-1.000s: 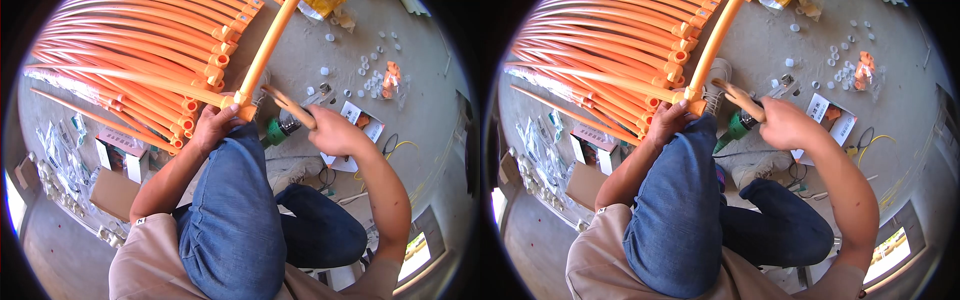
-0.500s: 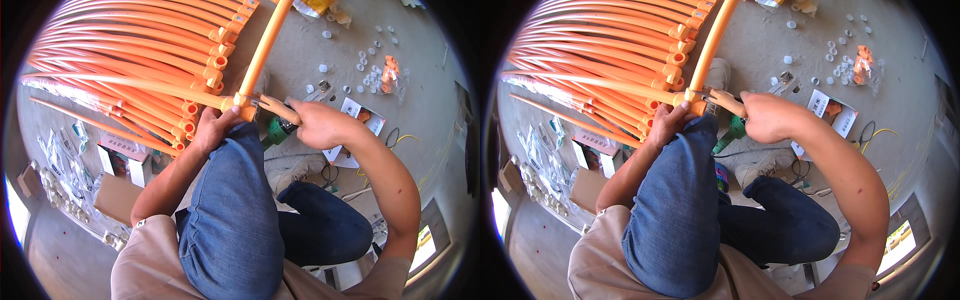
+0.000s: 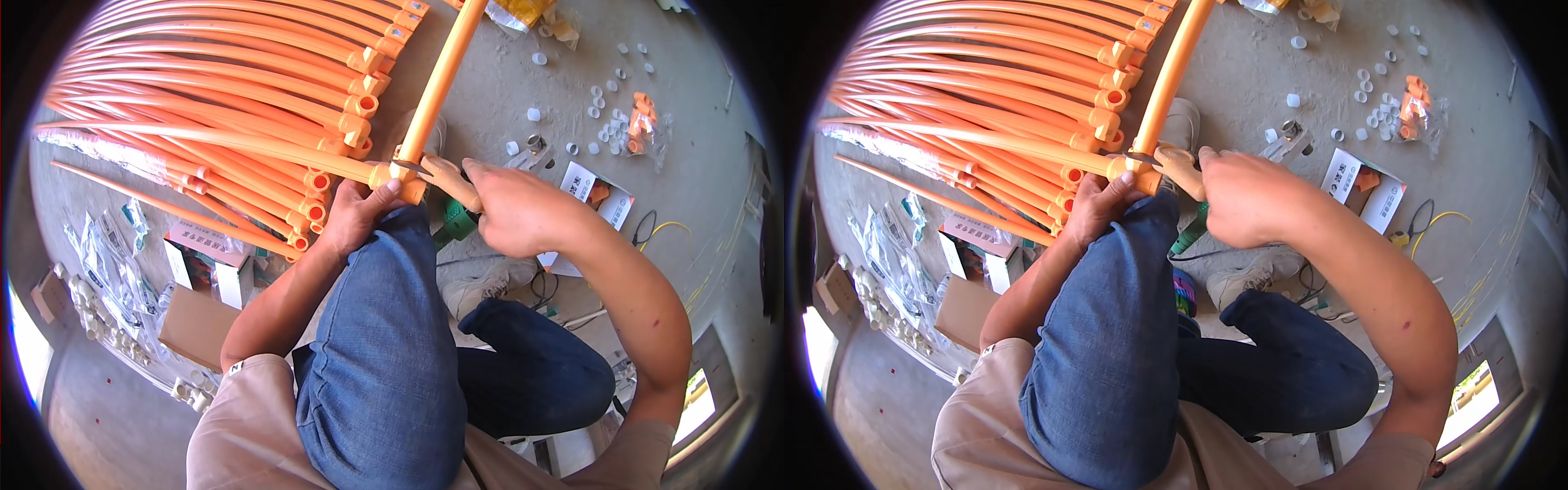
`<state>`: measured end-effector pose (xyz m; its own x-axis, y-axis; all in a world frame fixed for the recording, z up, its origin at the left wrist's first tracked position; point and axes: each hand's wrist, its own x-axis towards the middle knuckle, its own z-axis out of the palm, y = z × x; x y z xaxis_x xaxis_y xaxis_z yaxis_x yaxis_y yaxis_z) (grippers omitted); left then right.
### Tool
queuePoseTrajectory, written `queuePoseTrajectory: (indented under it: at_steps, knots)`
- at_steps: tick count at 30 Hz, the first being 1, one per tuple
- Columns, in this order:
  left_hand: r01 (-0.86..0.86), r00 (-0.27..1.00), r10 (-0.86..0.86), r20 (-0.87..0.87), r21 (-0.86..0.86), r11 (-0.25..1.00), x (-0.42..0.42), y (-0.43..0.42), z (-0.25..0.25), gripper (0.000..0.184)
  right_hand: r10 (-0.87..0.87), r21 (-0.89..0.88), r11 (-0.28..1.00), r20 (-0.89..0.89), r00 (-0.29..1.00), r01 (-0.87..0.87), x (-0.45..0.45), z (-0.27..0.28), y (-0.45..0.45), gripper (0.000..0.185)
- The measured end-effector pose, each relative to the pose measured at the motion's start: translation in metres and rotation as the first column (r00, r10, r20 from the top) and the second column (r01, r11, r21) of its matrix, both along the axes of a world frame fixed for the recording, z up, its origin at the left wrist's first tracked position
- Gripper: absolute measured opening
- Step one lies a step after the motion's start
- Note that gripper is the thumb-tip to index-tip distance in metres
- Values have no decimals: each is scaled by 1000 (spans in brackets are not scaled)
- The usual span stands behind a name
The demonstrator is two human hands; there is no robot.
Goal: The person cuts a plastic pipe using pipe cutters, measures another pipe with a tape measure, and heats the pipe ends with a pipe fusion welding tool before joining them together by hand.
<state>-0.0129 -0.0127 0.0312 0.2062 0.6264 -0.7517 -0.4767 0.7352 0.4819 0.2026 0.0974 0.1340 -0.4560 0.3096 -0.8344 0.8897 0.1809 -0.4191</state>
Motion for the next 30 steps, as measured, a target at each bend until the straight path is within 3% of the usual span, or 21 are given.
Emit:
queuePoseTrajectory:
  at_steps: [4,7,10,13,17,19,22,30]
  knots:
    - [24,1000,-24,4,0,1000,-3,-2,-4,39,47,-144,989,93,995,-34,-15,4,11,62]
    - [20,1000,-20,8,3,1000,-2,-1,-6,38,41,-146,989,40,998,-35,-10,-4,12,54]
    - [-10,1000,10,22,2,1000,-1,-2,-4,37,-16,-210,977,88,996,34,-4,-15,10,50]
    - [-37,998,36,45,4,999,0,0,0,38,65,-156,986,54,996,-56,-7,-18,7,48]
    - [9,996,-9,84,-4,1000,-4,-1,-1,44,84,-227,972,119,989,-55,-13,-22,12,43]
    - [11,996,-11,86,-2,1000,-4,-1,-3,44,116,-209,974,131,985,-87,-17,-18,14,32]
    - [24,998,-23,65,-9,1000,-5,-3,-3,43,129,-313,948,189,974,-65,-22,-13,20,45]
    - [-14,998,13,58,10,1000,-2,-2,-1,37,87,-267,963,155,984,-43,-19,-13,17,46]
